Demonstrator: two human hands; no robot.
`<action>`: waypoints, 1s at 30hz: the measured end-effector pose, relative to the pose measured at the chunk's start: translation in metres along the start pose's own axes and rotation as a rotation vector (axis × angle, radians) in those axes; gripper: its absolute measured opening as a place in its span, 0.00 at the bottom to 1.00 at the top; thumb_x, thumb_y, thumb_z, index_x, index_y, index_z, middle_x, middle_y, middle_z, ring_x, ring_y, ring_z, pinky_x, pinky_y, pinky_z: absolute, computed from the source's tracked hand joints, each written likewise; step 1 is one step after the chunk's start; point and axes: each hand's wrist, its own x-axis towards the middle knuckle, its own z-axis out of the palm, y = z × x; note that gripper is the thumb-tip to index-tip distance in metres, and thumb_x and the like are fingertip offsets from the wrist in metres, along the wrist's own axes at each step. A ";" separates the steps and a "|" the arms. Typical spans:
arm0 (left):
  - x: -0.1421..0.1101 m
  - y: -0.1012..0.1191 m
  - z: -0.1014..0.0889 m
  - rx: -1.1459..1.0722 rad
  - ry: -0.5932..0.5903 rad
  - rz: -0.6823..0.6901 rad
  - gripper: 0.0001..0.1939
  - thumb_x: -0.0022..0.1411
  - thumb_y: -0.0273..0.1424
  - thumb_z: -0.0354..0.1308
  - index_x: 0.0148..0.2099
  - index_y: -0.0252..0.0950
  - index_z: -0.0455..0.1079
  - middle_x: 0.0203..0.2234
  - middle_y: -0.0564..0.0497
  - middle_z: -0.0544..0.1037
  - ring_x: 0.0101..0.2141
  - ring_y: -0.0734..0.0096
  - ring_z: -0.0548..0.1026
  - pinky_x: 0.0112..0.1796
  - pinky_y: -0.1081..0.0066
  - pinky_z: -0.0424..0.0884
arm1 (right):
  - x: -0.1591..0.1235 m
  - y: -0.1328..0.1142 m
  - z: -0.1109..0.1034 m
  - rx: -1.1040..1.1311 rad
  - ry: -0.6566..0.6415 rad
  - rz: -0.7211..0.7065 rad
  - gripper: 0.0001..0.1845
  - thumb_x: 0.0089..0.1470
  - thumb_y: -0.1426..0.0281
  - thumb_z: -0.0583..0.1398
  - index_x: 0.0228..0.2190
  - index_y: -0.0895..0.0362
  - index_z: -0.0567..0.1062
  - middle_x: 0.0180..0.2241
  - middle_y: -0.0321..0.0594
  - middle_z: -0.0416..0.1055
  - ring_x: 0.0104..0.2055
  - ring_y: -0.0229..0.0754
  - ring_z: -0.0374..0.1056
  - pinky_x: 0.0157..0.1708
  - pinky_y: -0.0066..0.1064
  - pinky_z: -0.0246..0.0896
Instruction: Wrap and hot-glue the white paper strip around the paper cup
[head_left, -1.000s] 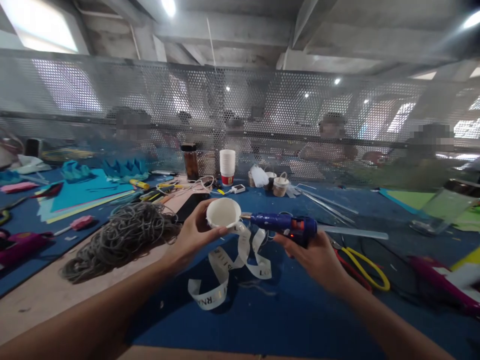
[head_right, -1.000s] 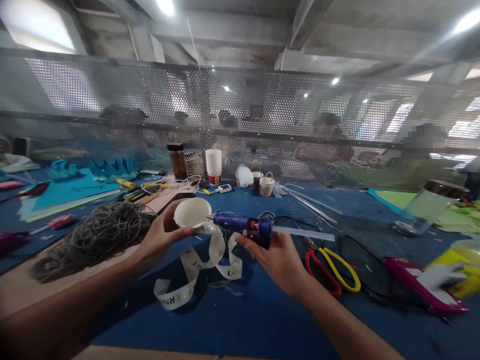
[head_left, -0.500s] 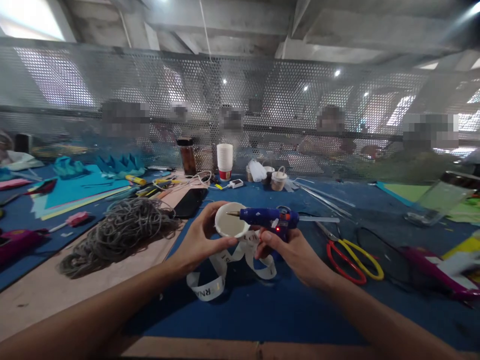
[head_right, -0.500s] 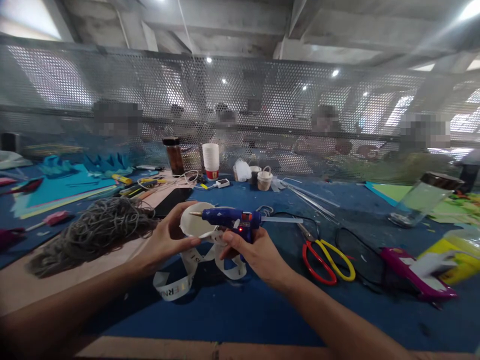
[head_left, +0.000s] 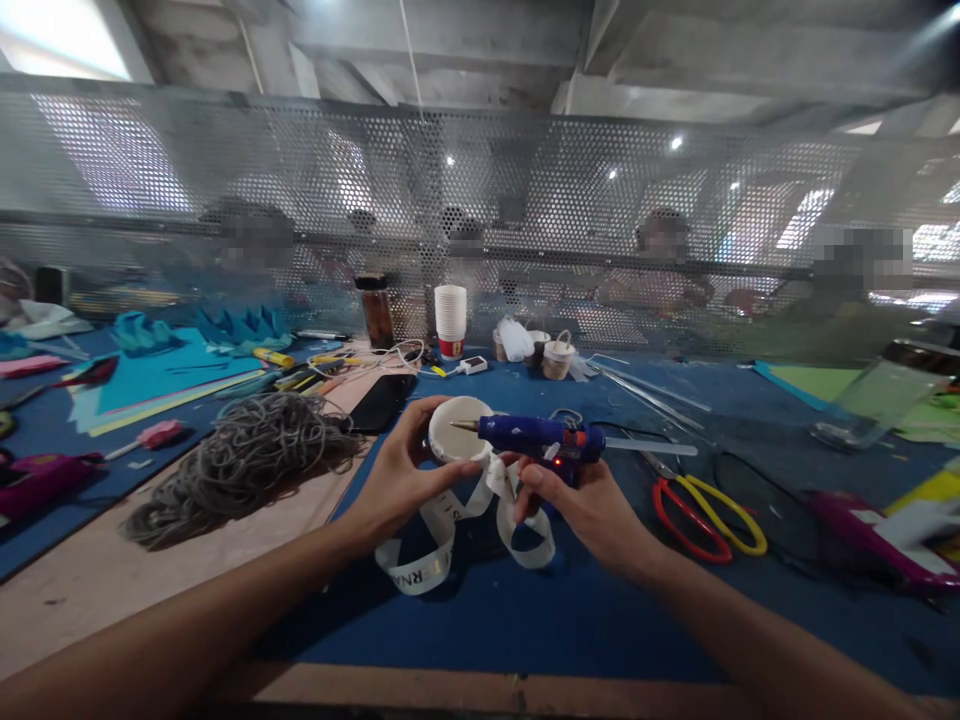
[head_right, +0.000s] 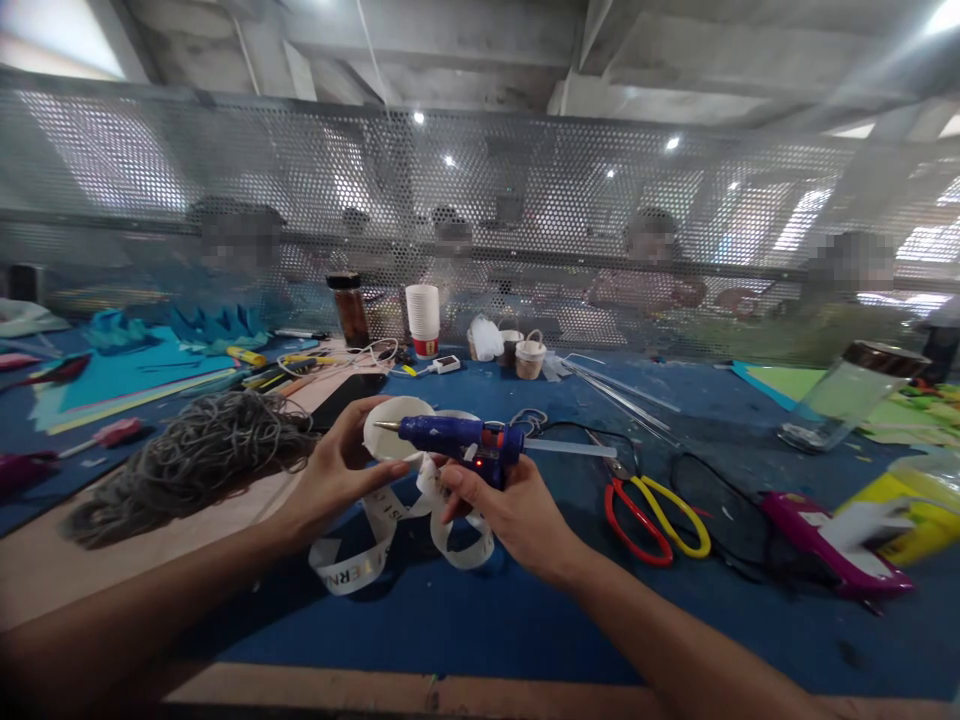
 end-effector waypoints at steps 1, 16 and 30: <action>0.000 0.000 0.000 0.001 0.006 -0.011 0.33 0.51 0.35 0.70 0.57 0.39 0.62 0.49 0.48 0.74 0.49 0.60 0.74 0.47 0.65 0.73 | 0.000 0.001 0.000 0.010 0.001 0.002 0.15 0.58 0.59 0.63 0.39 0.58 0.78 0.23 0.36 0.76 0.26 0.37 0.73 0.31 0.29 0.69; 0.004 -0.005 0.006 -0.116 0.010 -0.117 0.38 0.45 0.35 0.73 0.57 0.38 0.61 0.50 0.45 0.74 0.51 0.54 0.74 0.49 0.61 0.72 | -0.001 0.005 0.003 -0.012 -0.052 0.052 0.14 0.58 0.57 0.63 0.35 0.56 0.76 0.23 0.36 0.77 0.28 0.41 0.75 0.33 0.32 0.70; 0.005 0.002 0.003 -0.058 0.047 -0.155 0.37 0.47 0.39 0.70 0.57 0.36 0.62 0.49 0.43 0.75 0.47 0.54 0.75 0.44 0.60 0.75 | 0.000 -0.007 -0.006 -0.099 0.103 -0.040 0.16 0.57 0.57 0.63 0.37 0.56 0.78 0.31 0.40 0.79 0.31 0.41 0.75 0.35 0.33 0.72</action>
